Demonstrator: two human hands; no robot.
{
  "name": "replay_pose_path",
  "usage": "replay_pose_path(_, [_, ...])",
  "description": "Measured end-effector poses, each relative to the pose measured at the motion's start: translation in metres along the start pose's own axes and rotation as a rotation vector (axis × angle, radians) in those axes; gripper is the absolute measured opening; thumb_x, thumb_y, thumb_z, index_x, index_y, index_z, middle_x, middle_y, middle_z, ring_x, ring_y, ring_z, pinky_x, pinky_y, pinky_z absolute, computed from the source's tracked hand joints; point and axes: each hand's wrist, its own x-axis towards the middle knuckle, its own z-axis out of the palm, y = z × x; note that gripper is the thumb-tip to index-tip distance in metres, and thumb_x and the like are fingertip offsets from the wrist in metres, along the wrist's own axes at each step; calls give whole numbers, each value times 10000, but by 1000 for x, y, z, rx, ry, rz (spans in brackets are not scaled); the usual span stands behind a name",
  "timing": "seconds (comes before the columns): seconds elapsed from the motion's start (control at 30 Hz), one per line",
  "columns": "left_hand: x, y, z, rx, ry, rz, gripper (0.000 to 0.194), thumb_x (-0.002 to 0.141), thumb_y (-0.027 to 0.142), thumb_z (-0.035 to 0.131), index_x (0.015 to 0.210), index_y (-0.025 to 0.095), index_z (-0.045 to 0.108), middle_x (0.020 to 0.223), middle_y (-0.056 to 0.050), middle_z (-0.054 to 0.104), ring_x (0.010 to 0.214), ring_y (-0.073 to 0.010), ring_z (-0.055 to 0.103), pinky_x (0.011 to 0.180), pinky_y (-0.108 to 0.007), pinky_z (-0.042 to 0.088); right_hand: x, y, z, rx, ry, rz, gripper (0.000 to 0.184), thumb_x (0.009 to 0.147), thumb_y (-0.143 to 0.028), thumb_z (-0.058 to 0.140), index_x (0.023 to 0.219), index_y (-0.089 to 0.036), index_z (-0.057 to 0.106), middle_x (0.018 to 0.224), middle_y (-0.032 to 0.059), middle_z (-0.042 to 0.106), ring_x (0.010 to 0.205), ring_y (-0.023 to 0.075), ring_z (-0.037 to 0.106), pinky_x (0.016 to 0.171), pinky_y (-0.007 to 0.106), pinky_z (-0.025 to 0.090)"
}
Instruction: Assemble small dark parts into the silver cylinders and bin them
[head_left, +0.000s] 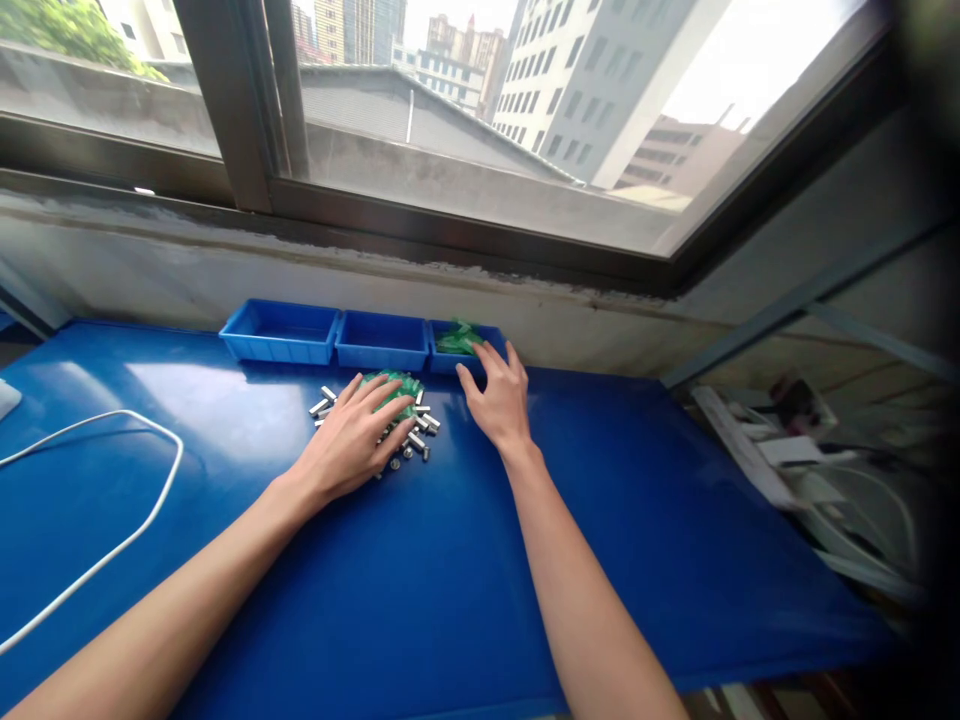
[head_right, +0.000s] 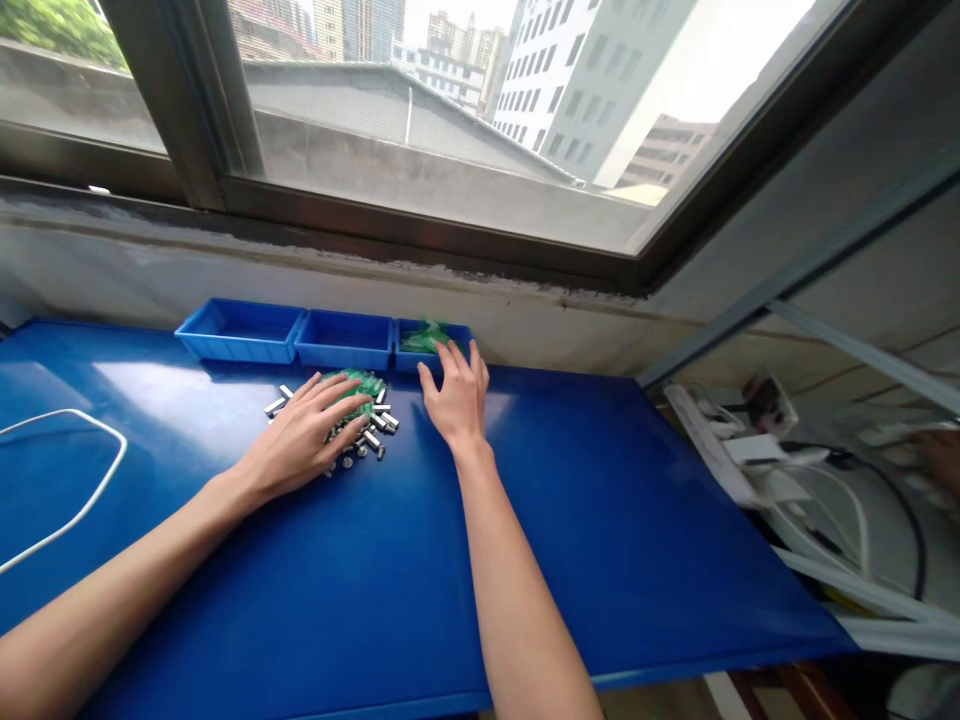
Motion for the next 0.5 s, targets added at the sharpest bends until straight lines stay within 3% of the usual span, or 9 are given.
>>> replay_pose_path(0.23, [2,1,-4,-50,108,25,317,1000,311,440,1100,174,708,1301,-131,652,1252,-243,585,1160,-484,352,-5,7,2,-107,-51,27,531,954,-503,466,1434,-278,492,1533,119,430,1454,349,284,1111,581,302])
replay_pose_path(0.37, [4,3,-5,-56,98,-13,338,988,336,468,1185,156,675,1342,-147,623,1319,-294,515,1100,-501,418,-6,5,2,-179,-47,39,575,964,-477,448,1501,-280,388,1572,109,371,1474,354,243,1131,596,261])
replay_pose_path(0.5, [5,3,-7,-59,83,-27,339,990,346,461,1196,172,666,1327,-107,637,1359,-304,460,1119,-513,398,-7,-6,-2,-215,37,39,636,950,-411,473,1542,-254,300,1609,118,289,1476,361,233,1130,586,271])
